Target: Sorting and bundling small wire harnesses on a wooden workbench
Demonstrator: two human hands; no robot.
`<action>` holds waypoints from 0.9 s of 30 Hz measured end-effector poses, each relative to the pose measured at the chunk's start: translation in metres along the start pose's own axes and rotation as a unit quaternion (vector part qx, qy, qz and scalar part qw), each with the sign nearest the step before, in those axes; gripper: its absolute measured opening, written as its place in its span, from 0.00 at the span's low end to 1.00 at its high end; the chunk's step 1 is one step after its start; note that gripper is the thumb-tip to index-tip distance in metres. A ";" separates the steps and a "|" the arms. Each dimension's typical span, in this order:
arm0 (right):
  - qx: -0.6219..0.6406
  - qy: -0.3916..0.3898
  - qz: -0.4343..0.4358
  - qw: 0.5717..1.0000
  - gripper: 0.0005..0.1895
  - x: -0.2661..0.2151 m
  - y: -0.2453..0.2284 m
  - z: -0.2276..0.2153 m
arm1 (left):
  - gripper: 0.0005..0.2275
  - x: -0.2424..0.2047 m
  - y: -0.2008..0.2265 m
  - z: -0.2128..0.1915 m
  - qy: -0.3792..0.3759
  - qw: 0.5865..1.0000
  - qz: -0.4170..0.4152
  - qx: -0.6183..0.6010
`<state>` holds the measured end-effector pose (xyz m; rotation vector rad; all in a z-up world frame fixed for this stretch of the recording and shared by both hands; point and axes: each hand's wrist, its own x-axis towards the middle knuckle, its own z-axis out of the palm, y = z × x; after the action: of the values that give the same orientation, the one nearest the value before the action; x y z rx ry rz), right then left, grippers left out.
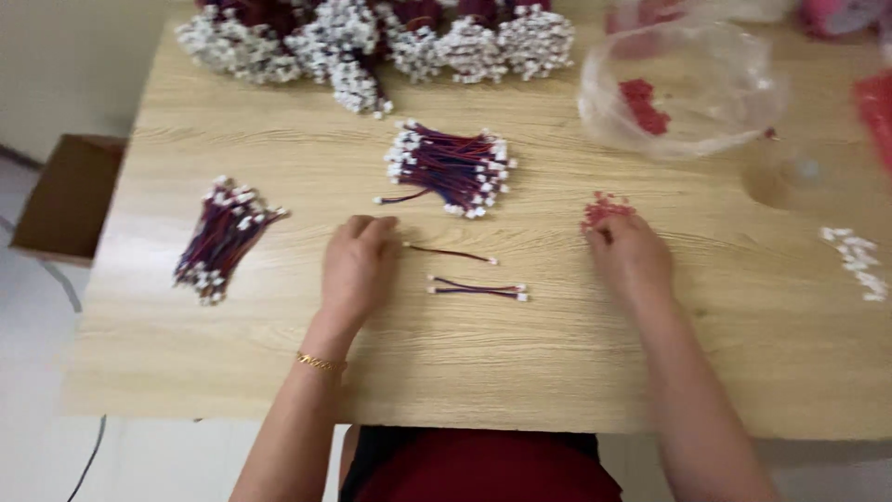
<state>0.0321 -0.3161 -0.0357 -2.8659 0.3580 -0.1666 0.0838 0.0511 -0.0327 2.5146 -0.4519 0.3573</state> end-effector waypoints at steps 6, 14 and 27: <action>-0.008 -0.003 -0.004 1.000 0.13 -0.008 -0.001 0.001 | 0.06 -0.002 -0.009 0.013 0.004 1.000 0.018 0.007; 0.071 0.066 0.000 0.995 0.09 -0.013 -0.009 -0.003 | 0.04 -0.004 -0.003 0.010 -0.006 1.000 0.023 0.016; 0.073 0.005 -0.001 0.997 0.09 -0.016 -0.008 -0.011 | 0.07 -0.019 0.052 -0.022 -0.054 0.923 -0.220 -0.310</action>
<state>0.0170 -0.3066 -0.0246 -2.7217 0.3297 -0.1992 0.0434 0.0275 0.0035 1.9356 -0.0122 -0.0968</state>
